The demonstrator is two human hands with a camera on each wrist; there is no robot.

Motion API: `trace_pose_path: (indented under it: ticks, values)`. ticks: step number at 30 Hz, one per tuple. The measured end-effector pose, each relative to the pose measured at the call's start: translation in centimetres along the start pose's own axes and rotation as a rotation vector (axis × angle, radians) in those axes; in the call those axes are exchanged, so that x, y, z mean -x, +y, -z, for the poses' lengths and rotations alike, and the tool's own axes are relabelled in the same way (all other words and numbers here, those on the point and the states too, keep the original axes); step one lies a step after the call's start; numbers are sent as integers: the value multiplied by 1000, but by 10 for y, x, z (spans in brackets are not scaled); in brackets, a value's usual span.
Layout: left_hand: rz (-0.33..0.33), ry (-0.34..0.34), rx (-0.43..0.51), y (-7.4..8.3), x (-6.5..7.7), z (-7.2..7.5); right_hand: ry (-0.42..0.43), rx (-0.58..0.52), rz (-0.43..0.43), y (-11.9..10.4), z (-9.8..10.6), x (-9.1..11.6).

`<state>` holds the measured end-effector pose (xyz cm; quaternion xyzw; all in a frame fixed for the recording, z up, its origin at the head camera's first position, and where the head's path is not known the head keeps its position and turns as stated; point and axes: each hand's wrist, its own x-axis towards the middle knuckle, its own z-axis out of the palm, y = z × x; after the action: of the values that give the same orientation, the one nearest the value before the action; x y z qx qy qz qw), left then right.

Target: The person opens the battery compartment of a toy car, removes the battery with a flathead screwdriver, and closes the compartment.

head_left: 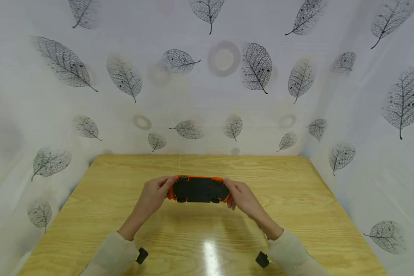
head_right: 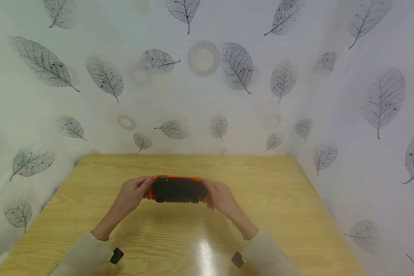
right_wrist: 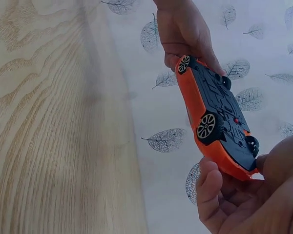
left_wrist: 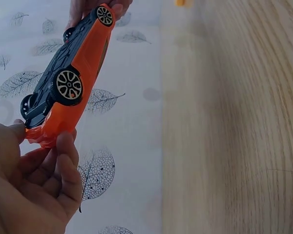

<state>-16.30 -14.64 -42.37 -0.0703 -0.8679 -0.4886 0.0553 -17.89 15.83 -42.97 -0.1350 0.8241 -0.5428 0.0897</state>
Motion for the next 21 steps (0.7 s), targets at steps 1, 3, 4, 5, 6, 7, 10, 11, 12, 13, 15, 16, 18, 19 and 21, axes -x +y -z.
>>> trace_pose_path:
  ticks: [1,3,4,5,6,7,10,11,12,13,15,16,18,19,21]
  values:
    - [3,0,-7,0,0,0,1,6,4,0,0,0]
    - [7,0,-19,1,0,0,5,6,8,1,0,0]
    - [6,-2,-23,1,0,0,8,10,9,1,0,0]
    - [5,-1,-30,1,0,0,10,13,9,1,0,1]
    - [3,-3,-32,1,-1,0,12,16,12,0,0,1]
    - [2,-2,-33,1,-1,0,15,17,13,0,0,1]
    - [7,-5,-13,1,-2,0,33,14,10,0,-1,1]
    - [11,-6,-3,1,-2,0,37,8,8,0,-1,0]
    - [16,-7,9,2,-2,0,40,-1,9,-1,-1,0]
    - [21,-7,23,2,-2,-1,44,-12,7,-1,-1,0]
    - [24,-6,47,2,-1,-1,51,-42,6,0,-1,-1]
    - [23,-5,58,3,-1,-1,52,-58,9,0,-1,-1]
    - [20,-1,78,2,0,-2,51,-81,18,1,-2,0]
    - [14,1,82,2,-1,-2,49,-86,22,2,-2,0]
    - [4,-2,86,2,0,-3,39,-91,33,2,-2,1]
